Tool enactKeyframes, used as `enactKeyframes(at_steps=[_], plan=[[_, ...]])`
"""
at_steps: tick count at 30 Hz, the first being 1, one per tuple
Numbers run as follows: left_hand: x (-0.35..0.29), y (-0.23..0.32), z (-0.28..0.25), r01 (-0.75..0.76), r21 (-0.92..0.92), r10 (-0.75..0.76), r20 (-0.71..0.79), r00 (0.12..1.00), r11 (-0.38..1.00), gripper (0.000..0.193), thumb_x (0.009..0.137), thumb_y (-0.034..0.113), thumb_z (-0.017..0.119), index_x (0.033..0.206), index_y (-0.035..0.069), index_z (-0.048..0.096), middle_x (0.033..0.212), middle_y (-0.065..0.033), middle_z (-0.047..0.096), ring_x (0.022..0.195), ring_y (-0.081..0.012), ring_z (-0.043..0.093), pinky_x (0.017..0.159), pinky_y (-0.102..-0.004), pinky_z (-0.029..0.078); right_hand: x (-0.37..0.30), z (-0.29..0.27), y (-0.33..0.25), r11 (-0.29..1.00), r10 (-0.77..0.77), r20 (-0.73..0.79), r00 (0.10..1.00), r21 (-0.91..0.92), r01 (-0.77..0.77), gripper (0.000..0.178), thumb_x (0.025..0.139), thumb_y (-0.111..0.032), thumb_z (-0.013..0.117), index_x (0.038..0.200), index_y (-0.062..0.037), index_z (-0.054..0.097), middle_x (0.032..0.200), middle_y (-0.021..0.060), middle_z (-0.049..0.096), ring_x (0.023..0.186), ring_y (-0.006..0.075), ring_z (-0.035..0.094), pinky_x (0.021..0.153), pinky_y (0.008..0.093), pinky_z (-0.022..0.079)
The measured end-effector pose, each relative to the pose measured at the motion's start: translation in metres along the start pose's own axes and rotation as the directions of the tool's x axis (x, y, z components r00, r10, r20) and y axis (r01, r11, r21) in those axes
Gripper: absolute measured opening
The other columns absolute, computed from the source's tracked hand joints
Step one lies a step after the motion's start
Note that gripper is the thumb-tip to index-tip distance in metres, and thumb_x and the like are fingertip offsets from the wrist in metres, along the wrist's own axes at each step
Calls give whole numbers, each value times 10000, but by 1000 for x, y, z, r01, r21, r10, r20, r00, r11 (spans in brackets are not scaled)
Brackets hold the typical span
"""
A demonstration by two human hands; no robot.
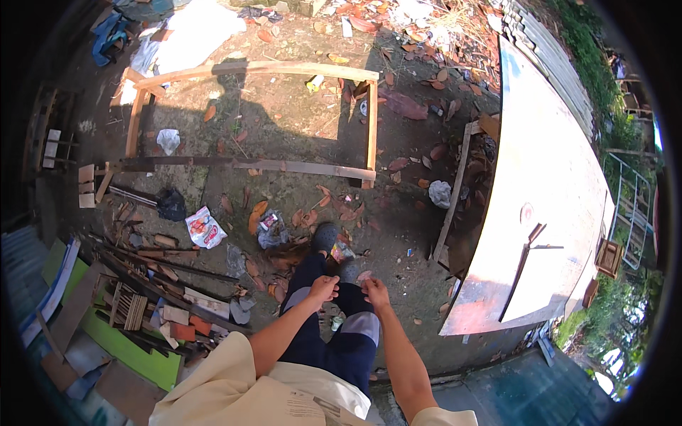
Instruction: The person assembles a rectangular wooden frame by aligning two long planks with two shorter cross pieces. They then use a hammer and nails to fasten the joints together.
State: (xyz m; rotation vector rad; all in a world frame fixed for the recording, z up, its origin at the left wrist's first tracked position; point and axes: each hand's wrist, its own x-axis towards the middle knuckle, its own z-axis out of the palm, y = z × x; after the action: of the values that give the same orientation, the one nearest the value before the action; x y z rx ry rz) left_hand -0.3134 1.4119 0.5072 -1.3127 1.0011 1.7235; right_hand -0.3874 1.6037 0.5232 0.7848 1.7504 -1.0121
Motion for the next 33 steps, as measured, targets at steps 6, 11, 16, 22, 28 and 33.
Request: enactKeyframes(at_steps=[6,11,16,22,28,33], plan=[[151,0,38,-42,-310,4,-123,992,950,271,1015,375,557,1101,121,596,919,8,633,744,-130,650,764,-357,530,219,-41,-53,939,-214,40,976,-267,217,643,955,-527,602,1399,-76,489,1179,65,653,1056,185,609,780,361,482],[232,25,67,-91,-611,45,-91,995,786,524,978,499,584,1307,92,553,1077,-22,644,1014,-218,665,891,-403,529,360,-40,-134,930,-291,95,952,-207,305,921,947,-674,507,1505,29,298,1482,188,437,1355,316,436,1087,413,374],[313,116,56,-331,-733,262,-212,941,595,882,877,656,636,1481,63,387,1506,-156,406,1363,-321,432,1118,-494,365,397,-9,-189,929,-348,251,903,-35,367,964,907,-722,523,1518,-4,320,1486,186,440,1377,333,412,1107,482,345],[360,214,51,-405,-621,366,-197,909,671,1081,840,639,698,1567,45,160,1615,-178,199,1495,-357,212,1189,-507,252,459,-8,-204,920,-356,330,875,-42,390,1114,795,-721,680,1544,-16,254,1550,234,332,1443,358,315,1174,546,223],[379,227,81,-394,-486,385,-124,915,780,1091,827,609,733,1563,20,184,1592,-179,277,1491,-310,235,1203,-493,214,485,-9,-203,935,-354,392,849,121,334,1138,778,-650,748,1516,28,209,1546,229,303,1456,332,263,1193,509,154],[368,218,104,-426,-407,398,-156,904,808,944,824,564,767,1427,-50,379,1452,-192,484,1383,-290,418,1152,-456,302,476,-17,-188,946,-322,350,880,81,314,1176,763,-646,769,1515,71,217,1553,278,296,1445,378,303,1179,539,220]])
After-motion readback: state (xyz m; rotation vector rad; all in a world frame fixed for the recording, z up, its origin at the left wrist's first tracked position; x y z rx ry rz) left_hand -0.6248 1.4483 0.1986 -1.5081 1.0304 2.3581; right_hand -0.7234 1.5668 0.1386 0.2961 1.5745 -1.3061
